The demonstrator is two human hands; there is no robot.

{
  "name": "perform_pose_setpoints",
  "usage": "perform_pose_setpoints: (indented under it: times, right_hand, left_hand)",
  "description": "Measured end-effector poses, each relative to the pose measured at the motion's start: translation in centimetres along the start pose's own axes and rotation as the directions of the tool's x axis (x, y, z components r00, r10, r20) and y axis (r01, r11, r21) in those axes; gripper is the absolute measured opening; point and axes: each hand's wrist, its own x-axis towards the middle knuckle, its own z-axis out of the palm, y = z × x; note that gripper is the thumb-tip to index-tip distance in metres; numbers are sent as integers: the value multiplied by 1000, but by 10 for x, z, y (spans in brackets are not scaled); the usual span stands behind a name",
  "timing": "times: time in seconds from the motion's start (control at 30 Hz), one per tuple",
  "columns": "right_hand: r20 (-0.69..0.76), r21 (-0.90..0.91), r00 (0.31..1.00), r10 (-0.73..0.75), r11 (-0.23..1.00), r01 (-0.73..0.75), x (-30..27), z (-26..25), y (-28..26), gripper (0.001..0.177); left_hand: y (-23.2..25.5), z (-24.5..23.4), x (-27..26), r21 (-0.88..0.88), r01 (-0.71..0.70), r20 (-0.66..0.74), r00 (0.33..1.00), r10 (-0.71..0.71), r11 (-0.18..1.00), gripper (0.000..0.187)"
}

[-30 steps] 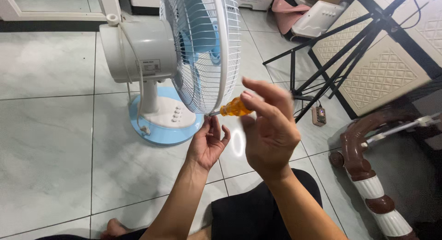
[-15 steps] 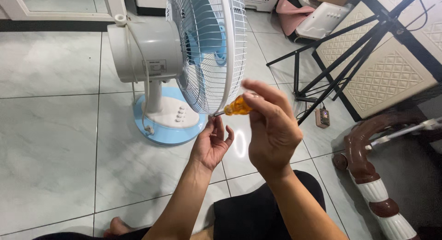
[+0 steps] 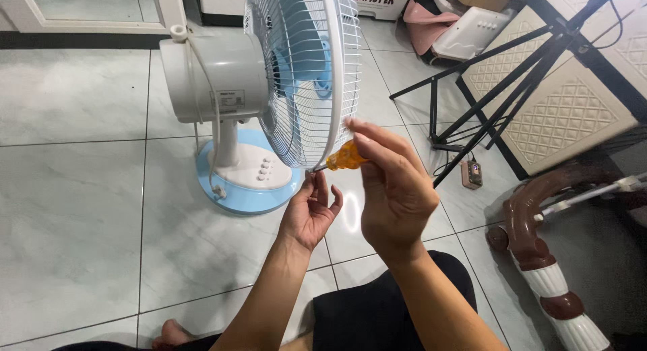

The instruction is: The person disassembles a small electric fan by removing the front grille, fan blades, and motor housing using a screwdriver. The components are placed on the floor as they are removed.

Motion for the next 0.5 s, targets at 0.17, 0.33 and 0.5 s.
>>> perform_pose_setpoints:
  times: [0.17,0.33,0.5]
  right_hand:
    - [-44,-25,999,-32,999,31,6,6,-4,21]
    - [-61,76,997,-43,996,47,7,6,-3,25]
    - [2,50,1000,-2,999,2,-1,-2,6,23]
  left_hand:
    - [2,1,0,-18,19,26,999,-18,1000,14]
    - [0,0,1,5,6,11,1000,-6,1000,14]
    - [1,-1,1,-14,7,9,1000,-7,1000,12]
